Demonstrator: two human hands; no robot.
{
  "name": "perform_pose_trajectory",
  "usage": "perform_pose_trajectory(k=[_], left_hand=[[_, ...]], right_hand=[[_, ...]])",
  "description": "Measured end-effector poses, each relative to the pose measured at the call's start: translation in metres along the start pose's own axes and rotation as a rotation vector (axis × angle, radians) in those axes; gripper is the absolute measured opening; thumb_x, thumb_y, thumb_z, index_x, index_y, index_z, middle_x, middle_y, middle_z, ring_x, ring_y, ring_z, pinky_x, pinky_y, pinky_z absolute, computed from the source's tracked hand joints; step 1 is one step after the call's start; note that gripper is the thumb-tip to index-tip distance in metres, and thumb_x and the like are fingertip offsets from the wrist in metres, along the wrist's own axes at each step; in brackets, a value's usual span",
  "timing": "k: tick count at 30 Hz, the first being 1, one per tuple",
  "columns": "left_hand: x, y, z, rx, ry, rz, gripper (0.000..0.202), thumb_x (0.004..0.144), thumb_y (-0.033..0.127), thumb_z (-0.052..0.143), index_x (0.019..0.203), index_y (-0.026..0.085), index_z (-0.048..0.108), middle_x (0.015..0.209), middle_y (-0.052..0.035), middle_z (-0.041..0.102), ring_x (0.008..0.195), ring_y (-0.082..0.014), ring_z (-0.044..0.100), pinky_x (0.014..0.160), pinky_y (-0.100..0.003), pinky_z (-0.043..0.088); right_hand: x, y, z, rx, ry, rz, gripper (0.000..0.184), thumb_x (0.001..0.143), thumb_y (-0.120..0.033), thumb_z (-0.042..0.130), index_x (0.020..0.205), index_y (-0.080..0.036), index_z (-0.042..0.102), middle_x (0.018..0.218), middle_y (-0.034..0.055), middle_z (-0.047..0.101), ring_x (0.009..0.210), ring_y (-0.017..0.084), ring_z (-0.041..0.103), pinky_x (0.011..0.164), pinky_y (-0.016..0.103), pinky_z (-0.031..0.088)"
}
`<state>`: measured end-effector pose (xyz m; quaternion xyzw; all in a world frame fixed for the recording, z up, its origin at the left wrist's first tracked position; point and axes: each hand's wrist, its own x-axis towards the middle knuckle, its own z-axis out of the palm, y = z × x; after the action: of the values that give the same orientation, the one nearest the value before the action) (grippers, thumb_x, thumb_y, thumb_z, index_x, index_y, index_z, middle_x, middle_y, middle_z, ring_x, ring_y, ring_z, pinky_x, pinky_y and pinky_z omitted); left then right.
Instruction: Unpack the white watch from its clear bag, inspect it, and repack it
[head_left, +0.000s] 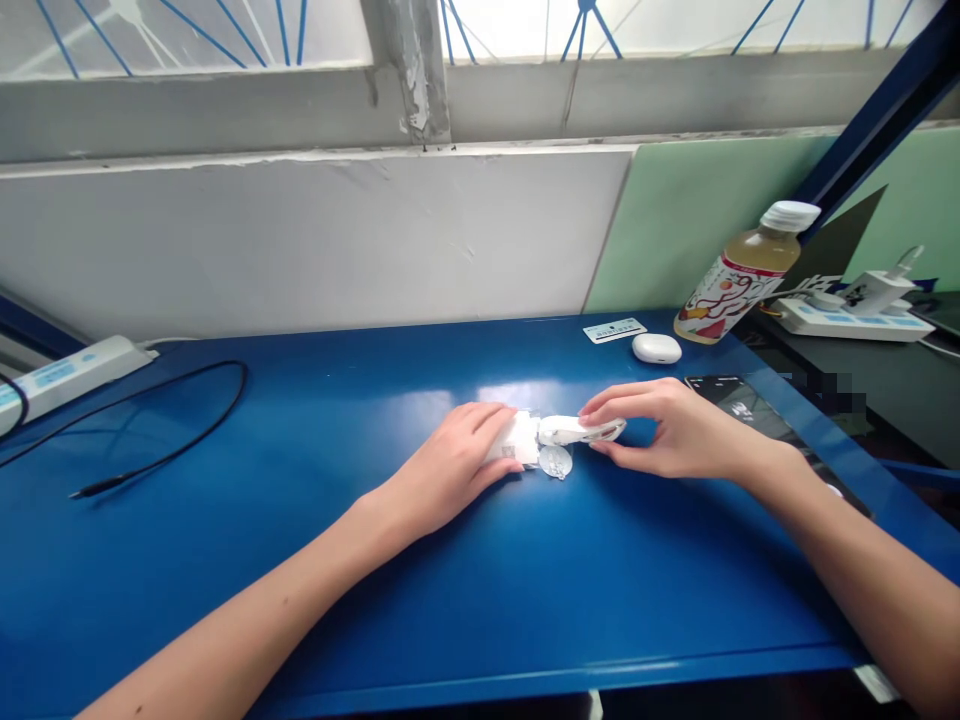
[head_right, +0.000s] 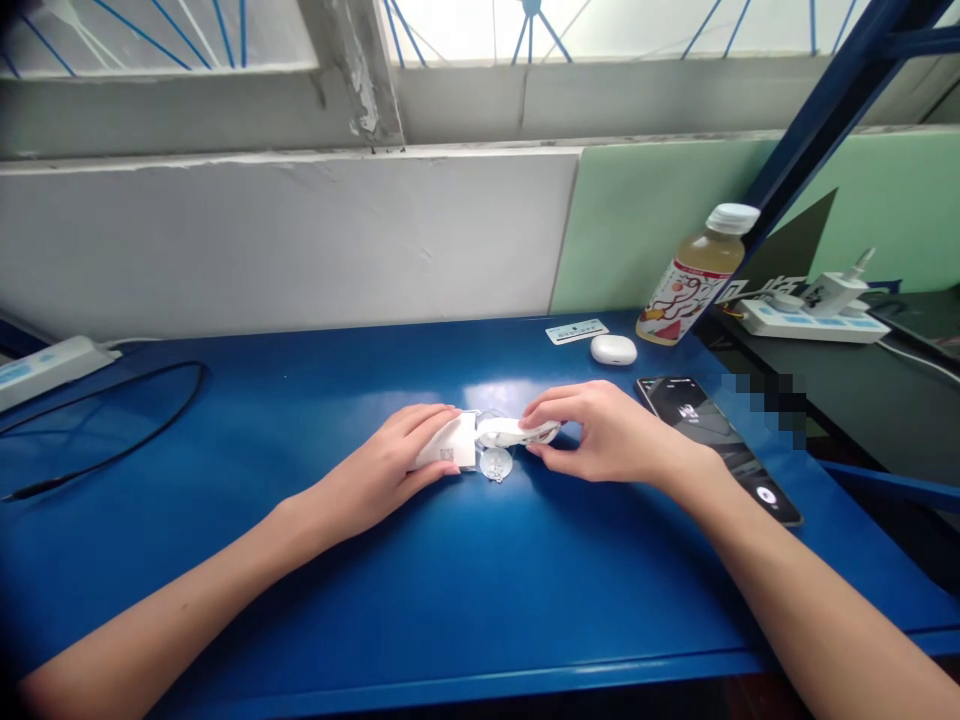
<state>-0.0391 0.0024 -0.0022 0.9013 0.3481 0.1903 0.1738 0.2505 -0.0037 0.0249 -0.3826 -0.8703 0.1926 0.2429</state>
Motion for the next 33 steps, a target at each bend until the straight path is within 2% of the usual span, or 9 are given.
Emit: perform_pose_trajectory(k=[4,9,11,15,19,23,29,33], left_hand=[[0.000,0.000,-0.001,-0.010,0.027,0.011,0.041,0.101,0.036,0.051,0.139,0.022,0.049,0.139,-0.0131,0.056,0.129,-0.0299,0.052,0.105,-0.049,0.045],[0.000,0.003,-0.003,-0.012,0.060,0.021,0.039,0.101,0.032,0.050,0.138,0.022,0.050,0.137,-0.0138,0.057,0.127,-0.0303,0.054,0.103,-0.049,0.047],[0.000,0.004,-0.003,-0.010,0.073,0.043,0.038,0.101,0.031,0.050,0.138,0.022,0.049,0.136,-0.0139,0.057,0.125,-0.0301,0.054,0.102,-0.049,0.048],[0.001,0.003,-0.002,0.013,0.070,0.069,0.036,0.100,0.029,0.051,0.135,0.020,0.050,0.134,-0.0149,0.058,0.124,-0.0313,0.054,0.101,-0.050,0.048],[0.001,0.005,-0.002,0.038,0.040,0.069,0.036,0.100,0.029,0.050,0.135,0.019,0.050,0.134,-0.0154,0.058,0.124,-0.0318,0.053,0.101,-0.050,0.047],[0.000,0.007,-0.003,0.042,0.040,0.070,0.035,0.102,0.034,0.048,0.134,0.020,0.052,0.133,-0.0148,0.058,0.124,-0.0321,0.054,0.102,-0.051,0.047],[-0.001,0.005,0.000,0.137,0.045,0.105,0.037,0.102,0.037,0.047,0.132,0.015,0.051,0.131,-0.0163,0.059,0.123,-0.0310,0.055,0.099,-0.050,0.050],[-0.001,0.004,0.002,0.180,0.049,0.110,0.037,0.101,0.036,0.051,0.132,0.015,0.051,0.131,-0.0162,0.059,0.121,-0.0304,0.056,0.098,-0.048,0.051]], right_hand=[[0.000,0.002,-0.001,0.008,-0.039,0.017,0.018,0.079,-0.023,0.070,0.096,-0.024,0.078,0.103,0.0069,0.077,0.084,0.023,0.073,0.065,0.031,0.059],[0.001,0.003,0.016,0.123,0.132,-0.042,0.023,0.084,-0.028,0.071,0.106,-0.025,0.077,0.111,0.0069,0.077,0.100,0.027,0.074,0.090,0.040,0.060],[0.001,0.002,0.025,0.161,0.170,-0.062,0.025,0.085,-0.028,0.071,0.109,-0.024,0.077,0.114,0.0076,0.075,0.103,0.027,0.073,0.093,0.041,0.059],[0.002,0.000,0.033,0.103,0.130,-0.076,0.028,0.087,-0.029,0.069,0.115,-0.027,0.074,0.116,0.0072,0.075,0.100,0.027,0.073,0.087,0.042,0.060],[0.000,0.002,0.025,-0.129,0.026,-0.078,0.028,0.092,-0.030,0.062,0.118,-0.029,0.072,0.117,0.0063,0.074,0.096,0.028,0.071,0.083,0.046,0.058],[-0.001,0.003,0.021,-0.174,-0.049,-0.082,0.029,0.097,-0.026,0.054,0.121,-0.024,0.070,0.119,0.0086,0.073,0.101,0.027,0.069,0.087,0.044,0.056],[0.001,-0.005,0.036,-0.191,0.021,-0.130,0.028,0.098,-0.019,0.050,0.120,-0.019,0.068,0.118,0.0102,0.071,0.101,0.023,0.068,0.087,0.038,0.056],[0.000,-0.009,0.032,-0.176,0.008,-0.100,0.028,0.098,-0.021,0.051,0.120,-0.018,0.067,0.122,0.0104,0.070,0.108,0.022,0.066,0.092,0.035,0.054]])
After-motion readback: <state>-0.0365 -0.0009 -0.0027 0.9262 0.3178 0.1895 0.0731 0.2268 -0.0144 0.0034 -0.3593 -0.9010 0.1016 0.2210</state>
